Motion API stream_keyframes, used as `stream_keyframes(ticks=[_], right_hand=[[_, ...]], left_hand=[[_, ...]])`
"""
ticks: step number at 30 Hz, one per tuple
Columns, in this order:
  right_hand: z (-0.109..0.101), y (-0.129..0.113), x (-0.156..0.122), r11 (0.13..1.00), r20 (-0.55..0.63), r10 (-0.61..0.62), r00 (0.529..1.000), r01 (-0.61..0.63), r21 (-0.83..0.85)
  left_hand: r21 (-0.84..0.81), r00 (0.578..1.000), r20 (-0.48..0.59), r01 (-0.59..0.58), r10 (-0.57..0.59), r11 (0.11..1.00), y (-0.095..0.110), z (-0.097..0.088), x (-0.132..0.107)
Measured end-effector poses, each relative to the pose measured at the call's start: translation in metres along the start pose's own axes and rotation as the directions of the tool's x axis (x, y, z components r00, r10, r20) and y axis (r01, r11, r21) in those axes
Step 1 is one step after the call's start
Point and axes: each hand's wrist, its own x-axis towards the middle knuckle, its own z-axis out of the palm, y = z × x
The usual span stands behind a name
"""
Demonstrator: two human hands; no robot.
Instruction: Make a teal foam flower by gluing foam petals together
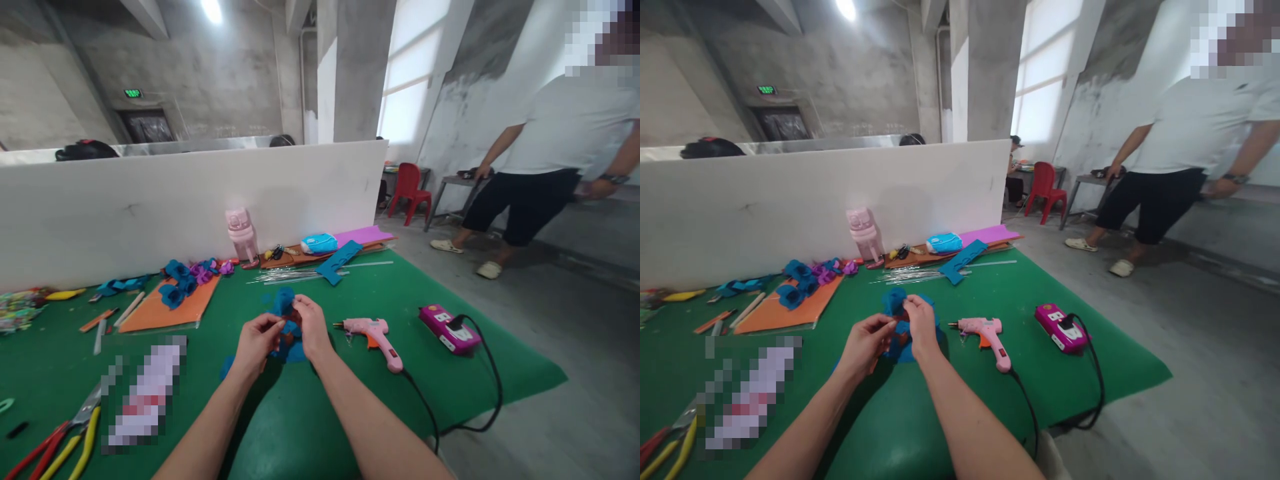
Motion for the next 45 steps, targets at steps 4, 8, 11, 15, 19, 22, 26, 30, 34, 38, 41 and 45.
stream_keyframes(ticks=[4, 8, 11, 15, 19, 22, 26, 30, 34, 38, 41, 45], right_hand=[[0.001, -0.001, -0.001, 0.999, 0.004, 0.03, 1.0, -0.03, 0.03], [0.002, -0.003, -0.002, 0.998, 0.04, 0.046, 0.998, -0.048, 0.04], [0.002, -0.003, -0.003, 0.998, 0.056, 0.058, 0.997, -0.058, 0.01], [0.002, -0.003, -0.004, 0.998, 0.069, 0.053, 0.996, -0.051, -0.031], [0.002, -0.003, -0.006, 0.998, 0.123, 0.059, 0.991, -0.057, -0.021], [0.003, -0.003, -0.006, 0.997, 0.164, 0.067, 0.984, -0.06, -0.048], [0.003, 0.001, -0.005, 0.995, 0.176, 0.047, 0.983, -0.03, -0.097], [0.004, 0.005, -0.006, 0.993, 0.195, 0.074, 0.978, -0.053, -0.109], [0.003, 0.008, -0.006, 0.992, 0.205, 0.07, 0.976, -0.047, -0.114], [0.001, 0.008, -0.005, 0.988, 0.198, 0.06, 0.978, -0.031, -0.149], [0.001, 0.009, -0.006, 0.985, 0.176, 0.083, 0.981, -0.054, -0.162], [0.0, 0.007, -0.005, 0.984, 0.125, 0.052, 0.991, -0.029, -0.176]], left_hand=[[-0.002, 1.0, 0.003, 0.007, -0.007, 1.0, 0.0, 0.0, 0.0], [-0.015, 1.0, 0.001, 0.003, -0.003, 1.0, -0.001, 0.0, 0.001], [-0.033, 1.0, -0.02, 0.001, -0.001, 0.999, 0.0, 0.001, 0.001], [-0.041, 0.999, -0.032, 0.002, -0.003, 0.999, 0.0, 0.0, 0.001], [-0.057, 1.0, -0.027, 0.002, -0.003, 0.998, -0.002, -0.002, 0.002], [-0.105, 0.999, -0.03, 0.014, -0.017, 0.994, -0.003, -0.003, 0.002], [-0.176, 0.998, -0.054, 0.032, -0.043, 0.984, -0.005, -0.004, 0.004], [-0.205, 0.997, -0.053, 0.04, -0.052, 0.978, -0.006, -0.004, 0.004], [-0.215, 0.997, -0.043, 0.048, -0.059, 0.975, -0.007, -0.003, 0.004], [-0.209, 0.996, -0.069, 0.041, -0.057, 0.977, -0.008, -0.001, 0.005], [-0.198, 0.996, -0.075, 0.034, -0.049, 0.98, -0.009, 0.001, 0.005], [-0.188, 0.999, -0.036, 0.025, -0.032, 0.982, -0.007, 0.001, 0.003]])
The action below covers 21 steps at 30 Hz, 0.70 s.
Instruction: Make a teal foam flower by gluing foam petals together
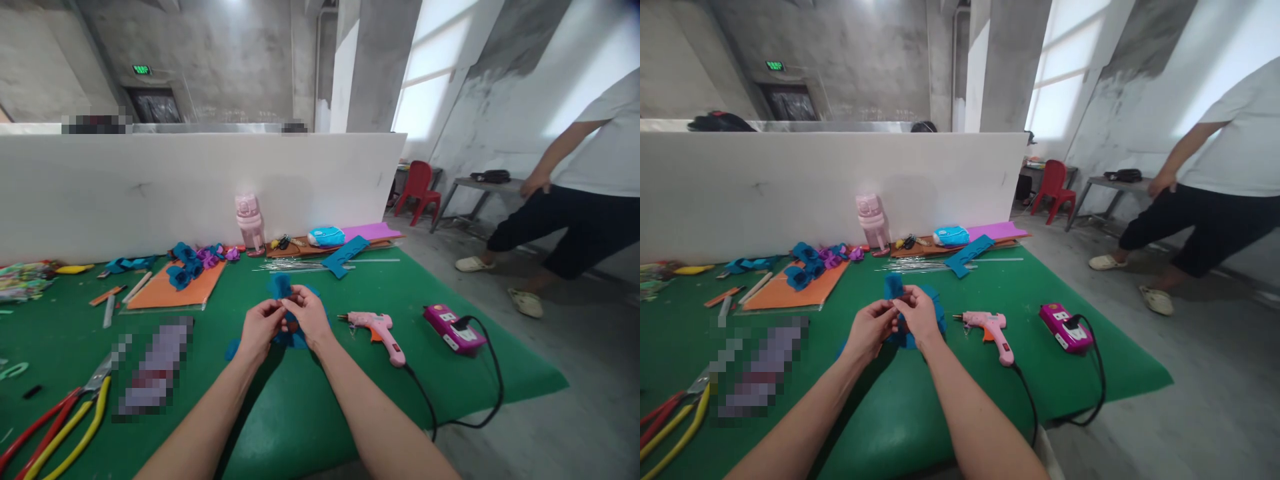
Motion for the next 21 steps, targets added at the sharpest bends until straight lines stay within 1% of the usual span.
stream_keyframes(ticks=[2, 4, 6, 9, 12, 15, 21], right_hand=[[-0.001, -0.003, 0.001, 0.999, -0.027, -0.047, 0.999, 0.046, -0.015], [-0.002, -0.006, 0.001, 0.998, -0.031, -0.065, 0.997, 0.065, -0.003], [-0.002, -0.008, 0.0, 0.999, -0.012, -0.035, 0.999, 0.035, 0.022], [0.0, -0.007, -0.002, 0.999, 0.031, 0.032, 0.999, -0.033, 0.016], [0.001, -0.005, -0.002, 0.999, 0.053, 0.042, 0.998, -0.042, 0.01], [0.0, -0.005, -0.003, 0.999, 0.05, 0.043, 0.998, -0.044, 0.01], [-0.001, -0.007, -0.003, 0.998, 0.037, 0.06, 0.998, -0.06, 0.003]], left_hand=[[-0.012, 1.0, 0.01, 0.004, -0.004, 1.0, 0.005, -0.001, -0.001], [-0.044, 1.0, -0.02, -0.007, 0.006, 0.999, 0.011, -0.003, -0.001], [-0.075, 0.997, -0.055, -0.049, 0.045, 0.996, 0.016, -0.006, 0.0], [-0.1, 0.994, -0.052, -0.097, 0.092, 0.99, 0.019, -0.011, 0.004], [-0.109, 0.996, -0.049, -0.084, 0.079, 0.991, 0.017, -0.013, 0.007], [-0.088, 0.997, -0.052, -0.068, 0.064, 0.994, 0.014, -0.014, 0.007], [-0.118, 0.997, -0.049, -0.064, 0.059, 0.991, 0.017, -0.012, 0.005]])
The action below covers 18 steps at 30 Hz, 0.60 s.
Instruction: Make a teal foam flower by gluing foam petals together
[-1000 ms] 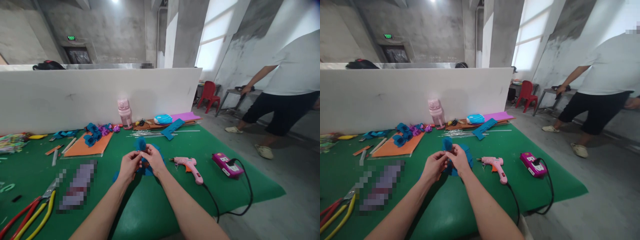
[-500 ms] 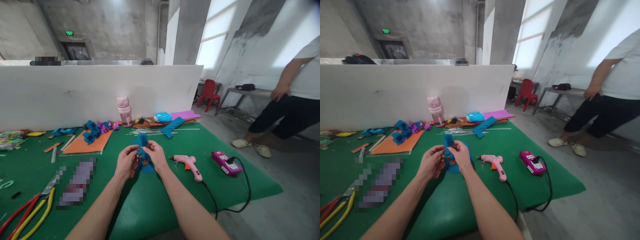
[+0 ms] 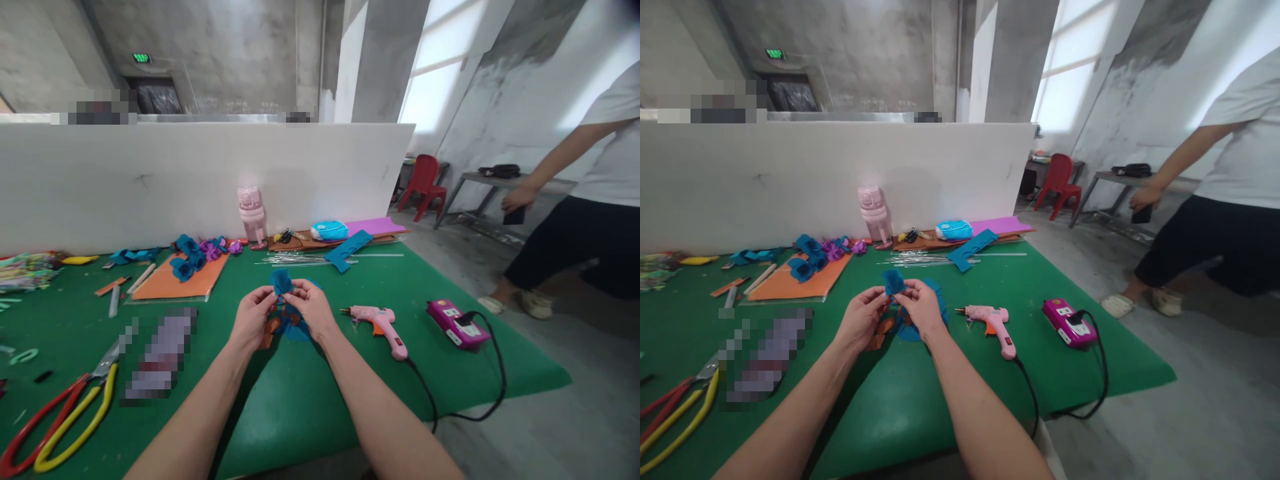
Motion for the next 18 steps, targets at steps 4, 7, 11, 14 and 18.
stream_keyframes(ticks=[4, 7, 11, 14, 18], right_hand=[[0.0001, 0.0, 0.0001, 1.0, -0.001, -0.008, 1.0, 0.008, 0.011], [0.0002, 0.0, 0.0002, 1.0, 0.001, -0.008, 1.0, 0.008, 0.001], [0.0, 0.0006, 0.0008, 1.0, 0.006, -0.011, 1.0, 0.011, 0.001], [-0.0001, 0.0012, 0.0013, 1.0, 0.008, -0.006, 1.0, 0.006, 0.002], [-0.0004, 0.0014, 0.0016, 1.0, 0.01, -0.014, 1.0, 0.014, 0.006]], left_hand=[[0.005, 1.0, -0.02, -0.008, 0.008, 1.0, 0.0004, 0.0002, 0.0003], [0.0, 1.0, -0.019, -0.012, 0.012, 1.0, -0.0014, -0.0009, 0.0014], [0.003, 1.0, -0.012, -0.027, 0.027, 1.0, -0.0045, -0.003, 0.0035], [0.012, 0.999, -0.025, -0.04, 0.04, 0.999, -0.006, -0.0042, 0.0048], [0.016, 0.998, -0.038, -0.041, 0.042, 0.999, -0.0057, -0.0039, 0.0051]])
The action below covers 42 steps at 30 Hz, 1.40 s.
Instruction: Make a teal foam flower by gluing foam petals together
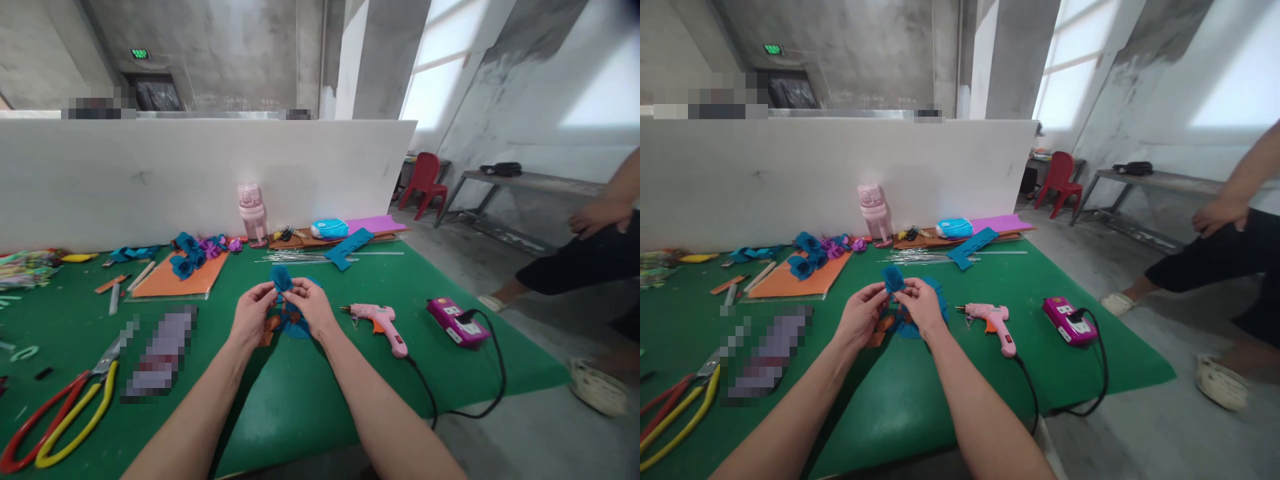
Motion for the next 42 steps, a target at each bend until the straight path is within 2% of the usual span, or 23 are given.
stream_keyframes(ticks=[16, 30, 33, 42], right_hand=[[0.0009, -0.0025, -0.0021, 1.0, 0.006, 0.015, 1.0, -0.015, -0.013], [-0.0038, 0.0066, 0.0035, 0.99, 0.011, -0.047, 0.999, 0.048, -0.134], [-0.0026, 0.004, 0.0019, 0.988, 0.02, -0.028, 0.999, 0.03, -0.152], [0.0019, 0.0001, -0.0018, 0.999, -0.012, 0.032, 0.999, -0.033, -0.041]], left_hand=[[0.045, 1.0, -0.024, -0.004, 0.005, 0.999, 0.0024, 0.0019, -0.0016], [0.093, 0.999, -0.026, 0.026, -0.024, 0.995, 0.0053, 0.0027, -0.0038], [0.088, 0.999, -0.043, 0.029, -0.025, 0.996, 0.0072, 0.0046, -0.0049], [0.041, 1.0, -0.031, 0.004, -0.002, 0.999, 0.0096, 0.0068, -0.0055]])
